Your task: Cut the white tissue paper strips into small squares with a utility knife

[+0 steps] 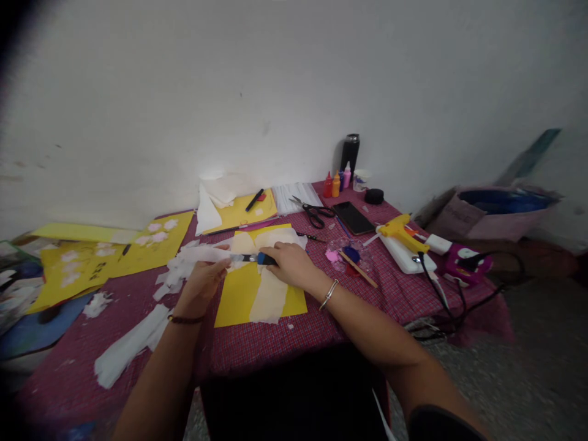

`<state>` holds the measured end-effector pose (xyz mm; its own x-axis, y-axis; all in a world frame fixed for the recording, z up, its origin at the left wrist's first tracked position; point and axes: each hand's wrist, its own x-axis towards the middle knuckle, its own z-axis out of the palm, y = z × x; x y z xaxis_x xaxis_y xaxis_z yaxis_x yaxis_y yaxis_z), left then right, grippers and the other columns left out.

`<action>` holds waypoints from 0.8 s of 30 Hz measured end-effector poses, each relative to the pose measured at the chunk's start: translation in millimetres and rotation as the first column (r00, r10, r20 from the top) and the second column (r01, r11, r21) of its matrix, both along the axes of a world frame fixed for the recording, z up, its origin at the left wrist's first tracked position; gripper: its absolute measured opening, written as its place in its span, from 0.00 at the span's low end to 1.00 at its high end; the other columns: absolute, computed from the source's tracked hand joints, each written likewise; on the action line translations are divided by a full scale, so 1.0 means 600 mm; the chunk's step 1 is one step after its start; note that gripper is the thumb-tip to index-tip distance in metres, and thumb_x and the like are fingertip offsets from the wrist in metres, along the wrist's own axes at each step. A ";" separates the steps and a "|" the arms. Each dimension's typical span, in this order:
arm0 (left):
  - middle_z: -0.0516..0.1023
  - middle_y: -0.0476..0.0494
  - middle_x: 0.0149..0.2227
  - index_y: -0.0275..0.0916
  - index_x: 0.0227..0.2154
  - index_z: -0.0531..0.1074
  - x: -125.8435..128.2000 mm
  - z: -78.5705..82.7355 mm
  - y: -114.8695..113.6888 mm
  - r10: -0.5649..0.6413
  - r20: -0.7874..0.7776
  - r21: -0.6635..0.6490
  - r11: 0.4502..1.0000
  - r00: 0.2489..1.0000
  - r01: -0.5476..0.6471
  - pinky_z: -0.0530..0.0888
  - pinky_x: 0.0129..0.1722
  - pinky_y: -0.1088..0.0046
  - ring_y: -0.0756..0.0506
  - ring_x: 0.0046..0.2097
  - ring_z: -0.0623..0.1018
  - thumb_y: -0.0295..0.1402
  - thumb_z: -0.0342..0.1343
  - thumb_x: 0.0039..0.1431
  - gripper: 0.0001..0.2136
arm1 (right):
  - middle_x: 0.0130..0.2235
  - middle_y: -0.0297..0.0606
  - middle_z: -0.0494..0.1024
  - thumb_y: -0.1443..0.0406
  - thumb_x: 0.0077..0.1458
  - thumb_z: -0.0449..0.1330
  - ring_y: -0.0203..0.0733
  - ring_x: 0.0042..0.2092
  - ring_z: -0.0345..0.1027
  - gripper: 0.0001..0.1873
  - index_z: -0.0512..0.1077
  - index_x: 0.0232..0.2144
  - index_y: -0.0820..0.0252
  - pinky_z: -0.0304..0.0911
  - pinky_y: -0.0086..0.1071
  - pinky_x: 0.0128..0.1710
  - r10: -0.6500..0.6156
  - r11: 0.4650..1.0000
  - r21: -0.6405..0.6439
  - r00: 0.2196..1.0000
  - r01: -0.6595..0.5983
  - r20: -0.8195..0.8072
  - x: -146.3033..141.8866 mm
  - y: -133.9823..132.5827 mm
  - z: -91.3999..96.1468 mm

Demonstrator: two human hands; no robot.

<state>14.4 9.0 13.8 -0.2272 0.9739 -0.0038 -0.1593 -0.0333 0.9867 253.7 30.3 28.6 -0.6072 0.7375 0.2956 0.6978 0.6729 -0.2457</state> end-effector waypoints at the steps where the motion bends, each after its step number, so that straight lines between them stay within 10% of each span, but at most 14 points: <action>1: 0.71 0.55 0.20 0.37 0.40 0.76 0.000 0.000 -0.001 -0.004 -0.009 0.002 1.000 1.000 0.004 0.58 0.19 0.79 0.55 0.20 0.64 0.29 0.68 0.37 0.21 | 0.44 0.42 0.75 0.62 0.59 0.59 0.45 0.44 0.69 0.25 0.65 0.58 0.55 0.58 0.33 0.43 0.000 1.000 0.000 1.000 0.000 -0.004 0.000 0.000 0.000; 24: 0.74 0.53 0.22 0.35 0.43 0.75 0.011 0.006 -0.004 -0.027 0.011 -0.013 1.000 1.000 0.028 0.63 0.25 0.77 0.52 0.23 0.70 0.29 0.66 0.36 0.25 | 0.45 0.42 0.76 0.61 0.59 0.58 0.46 0.44 0.70 0.24 0.66 0.58 0.55 0.59 0.34 0.42 -0.052 0.998 -0.029 0.998 0.051 -0.026 0.001 0.002 -0.003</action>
<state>20.9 6.7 17.5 -0.2002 0.9796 -0.0192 -0.1704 -0.0155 0.9852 254.5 31.4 26.9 -0.5604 0.7759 0.2898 0.7240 0.6288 -0.2835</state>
